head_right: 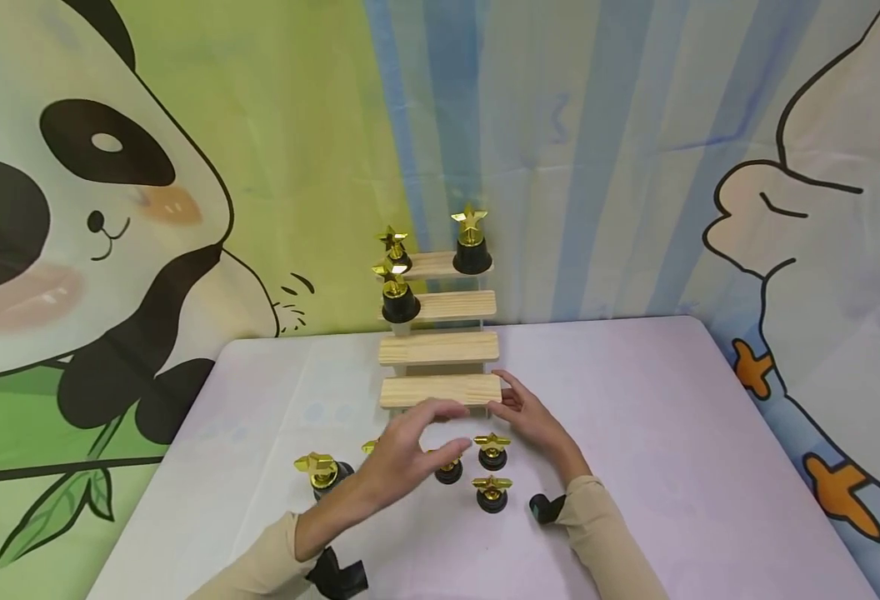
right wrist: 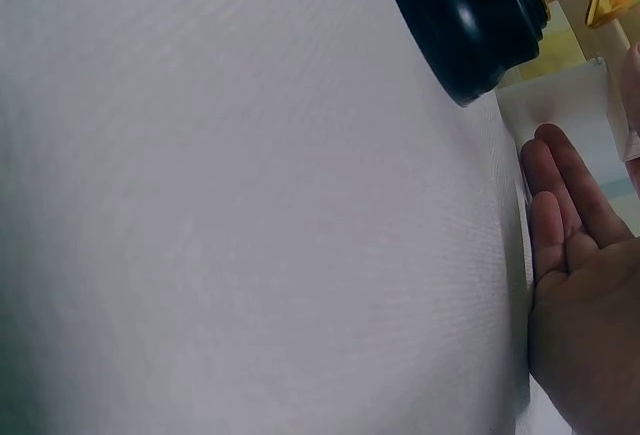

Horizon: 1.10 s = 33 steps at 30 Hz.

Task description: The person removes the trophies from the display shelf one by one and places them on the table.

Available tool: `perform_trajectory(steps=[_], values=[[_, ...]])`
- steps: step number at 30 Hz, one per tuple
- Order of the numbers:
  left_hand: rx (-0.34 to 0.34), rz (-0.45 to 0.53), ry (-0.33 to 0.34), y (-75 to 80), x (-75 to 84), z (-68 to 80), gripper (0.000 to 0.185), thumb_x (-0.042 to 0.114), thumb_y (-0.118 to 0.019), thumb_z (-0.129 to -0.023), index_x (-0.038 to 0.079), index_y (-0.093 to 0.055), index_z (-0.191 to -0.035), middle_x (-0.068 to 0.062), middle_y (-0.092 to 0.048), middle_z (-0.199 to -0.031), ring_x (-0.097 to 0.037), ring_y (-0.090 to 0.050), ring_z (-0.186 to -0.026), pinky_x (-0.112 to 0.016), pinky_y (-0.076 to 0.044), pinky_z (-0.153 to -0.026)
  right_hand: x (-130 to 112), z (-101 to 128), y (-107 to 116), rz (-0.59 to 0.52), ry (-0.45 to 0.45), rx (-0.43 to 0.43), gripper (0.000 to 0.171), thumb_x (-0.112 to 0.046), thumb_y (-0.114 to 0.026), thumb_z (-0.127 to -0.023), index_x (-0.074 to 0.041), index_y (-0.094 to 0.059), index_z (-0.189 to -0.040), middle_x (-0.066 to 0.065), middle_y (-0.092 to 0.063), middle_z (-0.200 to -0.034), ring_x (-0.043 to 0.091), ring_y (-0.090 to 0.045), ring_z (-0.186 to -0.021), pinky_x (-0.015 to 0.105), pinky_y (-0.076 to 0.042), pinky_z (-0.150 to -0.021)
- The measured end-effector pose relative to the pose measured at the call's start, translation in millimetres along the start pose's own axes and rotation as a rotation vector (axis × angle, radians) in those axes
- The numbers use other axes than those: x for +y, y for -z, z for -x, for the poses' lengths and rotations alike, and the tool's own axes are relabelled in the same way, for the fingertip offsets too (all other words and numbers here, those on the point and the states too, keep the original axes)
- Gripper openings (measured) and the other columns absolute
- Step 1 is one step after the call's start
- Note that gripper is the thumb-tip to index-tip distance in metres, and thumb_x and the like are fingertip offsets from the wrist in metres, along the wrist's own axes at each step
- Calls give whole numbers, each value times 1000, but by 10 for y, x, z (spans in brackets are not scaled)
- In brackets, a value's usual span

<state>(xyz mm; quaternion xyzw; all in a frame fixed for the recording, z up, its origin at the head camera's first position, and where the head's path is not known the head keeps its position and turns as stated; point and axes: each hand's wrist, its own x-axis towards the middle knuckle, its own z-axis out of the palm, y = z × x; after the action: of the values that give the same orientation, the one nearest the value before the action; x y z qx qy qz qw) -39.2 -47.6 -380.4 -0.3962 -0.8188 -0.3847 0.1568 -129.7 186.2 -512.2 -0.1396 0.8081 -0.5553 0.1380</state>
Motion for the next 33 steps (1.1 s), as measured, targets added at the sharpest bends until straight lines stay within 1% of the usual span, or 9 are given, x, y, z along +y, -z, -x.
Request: perform_trajectory(steps=[3, 6, 11, 14, 16, 19, 25, 28, 33], values=[[26, -18, -12, 296, -38, -229, 36, 16, -73, -87, 2, -59, -118, -9, -68, -114, -18, -65, -107, -23, -53, -94, 3, -7, -3, -5, -2, -10, 69, -27, -55, -100, -9, -17, -154, 30, -50, -137, 38, -56, -122, 41, -49, -96], [58, -41, -25, 599, -165, -498, 36, 13, -73, -87, -2, -60, -117, -14, -68, -113, -23, -66, -106, -26, -53, -95, -15, 5, -2, -9, -24, -6, 69, -28, -56, -99, -13, -18, -154, 30, -49, -138, 38, -55, -123, 40, -48, -95], [120, -103, -4, 1030, -658, -931, 34, 13, -70, -89, -4, -60, -116, -18, -67, -114, -28, -64, -107, -33, -53, -97, -141, 46, 6, -7, -40, -7, 69, -26, -57, -99, -10, -18, -154, 31, -49, -138, 40, -53, -124, 42, -48, -95], [147, -164, 36, 1164, -979, -1102, 31, 14, -68, -91, -3, -61, -116, -19, -66, -114, -29, -63, -109, -38, -51, -98, -132, 35, 17, -7, -41, 0, 69, -24, -57, -99, -10, -19, -154, 31, -50, -136, 40, -55, -121, 41, -48, -94], [152, -189, 74, 1205, -1138, -1170, 30, 15, -67, -92, -4, -62, -116, -19, -66, -114, -31, -62, -110, -40, -50, -98, -24, -1, 12, -2, -33, 8, 69, -27, -58, -98, -12, -20, -154, 29, -52, -135, 37, -56, -119, 37, -49, -91], [140, -183, 156, 1202, -1298, -1216, 33, 16, -67, -92, -5, -61, -117, -21, -65, -115, -32, -60, -111, -43, -49, -98, 1, 0, -2, -5, -34, 11, 68, -27, -59, -98, -13, -22, -154, 29, -53, -133, 35, -57, -117, 33, -48, -88], [74, -113, 318, 1121, -1500, -1208, 37, 21, -65, -94, -5, -60, -120, -21, -63, -117, -33, -62, -109, -44, -51, -97, 21, 10, -39, -10, -55, -2, 70, -31, -59, -98, -15, -21, -154, 28, -52, -136, 33, -56, -118, 31, -48, -88], [62, -91, 355, 1080, -1541, -1213, 37, 23, -65, -94, -4, -60, -121, -19, -64, -115, -31, -64, -107, -42, -53, -95, 16, -4, -38, -3, -68, 4, 71, -33, -59, -97, -15, -20, -154, 27, -52, -137, 32, -56, -119, 32, -48, -89], [64, -88, 363, 1029, -1556, -1237, 35, 24, -64, -95, -1, -63, -119, -18, -66, -110, -29, -66, -102, -38, -56, -90, -8, -19, -12, 0, -63, 15, 70, -32, -59, -98, -13, -21, -154, 27, -53, -134, 35, -57, -119, 37, -49, -91]])
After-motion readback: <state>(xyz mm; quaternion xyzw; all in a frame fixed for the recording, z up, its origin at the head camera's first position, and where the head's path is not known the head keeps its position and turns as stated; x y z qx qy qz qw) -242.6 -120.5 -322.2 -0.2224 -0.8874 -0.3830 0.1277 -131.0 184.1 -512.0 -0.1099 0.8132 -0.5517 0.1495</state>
